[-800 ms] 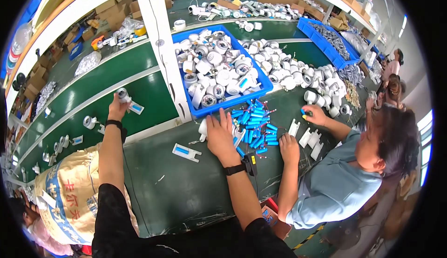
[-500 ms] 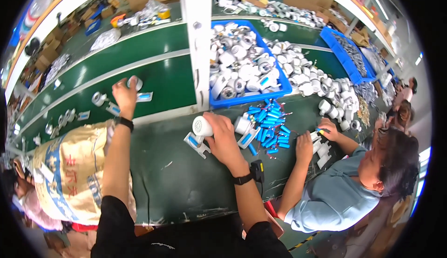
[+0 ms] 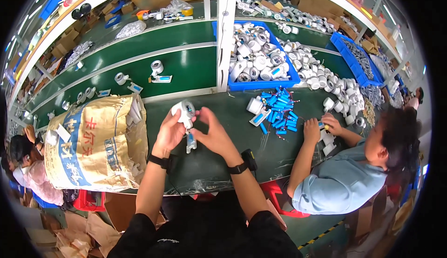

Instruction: Assembling small electronic components and plastic housings on a production line.

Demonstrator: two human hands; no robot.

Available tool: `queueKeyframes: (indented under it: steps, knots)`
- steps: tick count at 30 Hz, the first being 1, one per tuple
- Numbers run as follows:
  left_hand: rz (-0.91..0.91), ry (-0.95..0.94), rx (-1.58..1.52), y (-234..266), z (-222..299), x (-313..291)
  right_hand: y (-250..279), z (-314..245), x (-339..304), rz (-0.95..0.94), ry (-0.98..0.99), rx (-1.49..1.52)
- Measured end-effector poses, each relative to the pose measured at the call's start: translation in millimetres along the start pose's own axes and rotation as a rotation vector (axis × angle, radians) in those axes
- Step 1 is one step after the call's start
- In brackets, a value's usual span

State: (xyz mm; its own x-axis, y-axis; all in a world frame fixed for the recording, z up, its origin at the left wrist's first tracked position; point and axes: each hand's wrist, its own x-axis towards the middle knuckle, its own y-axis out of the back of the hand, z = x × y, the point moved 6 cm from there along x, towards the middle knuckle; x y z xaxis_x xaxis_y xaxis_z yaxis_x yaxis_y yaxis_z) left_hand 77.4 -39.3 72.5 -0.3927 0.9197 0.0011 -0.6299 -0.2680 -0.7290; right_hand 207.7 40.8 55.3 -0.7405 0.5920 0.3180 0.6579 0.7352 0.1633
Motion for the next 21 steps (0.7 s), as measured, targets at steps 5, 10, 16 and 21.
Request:
queueKeyframes:
  steps: [5, 10, 16, 21]
  knots:
    - [0.010, -0.172, -0.056, 14.4, -0.1, -16.1, -38.2, -35.5, -8.7, 0.064, -0.247, -0.021]
    - [-0.025, -0.222, -0.013, 20.8, 5.8, -28.5, -43.7, -42.4, -12.0, 0.204, -0.004, -0.353]
    - [-0.079, -0.251, -0.073, 8.4, 6.0, -35.8, -46.8, -28.6, -20.9, 0.243, -0.226, 0.041]
    - [-0.099, -0.212, -0.034, 10.1, 4.6, -37.0, -41.8, -36.4, -18.2, 0.277, -0.113, -0.010]
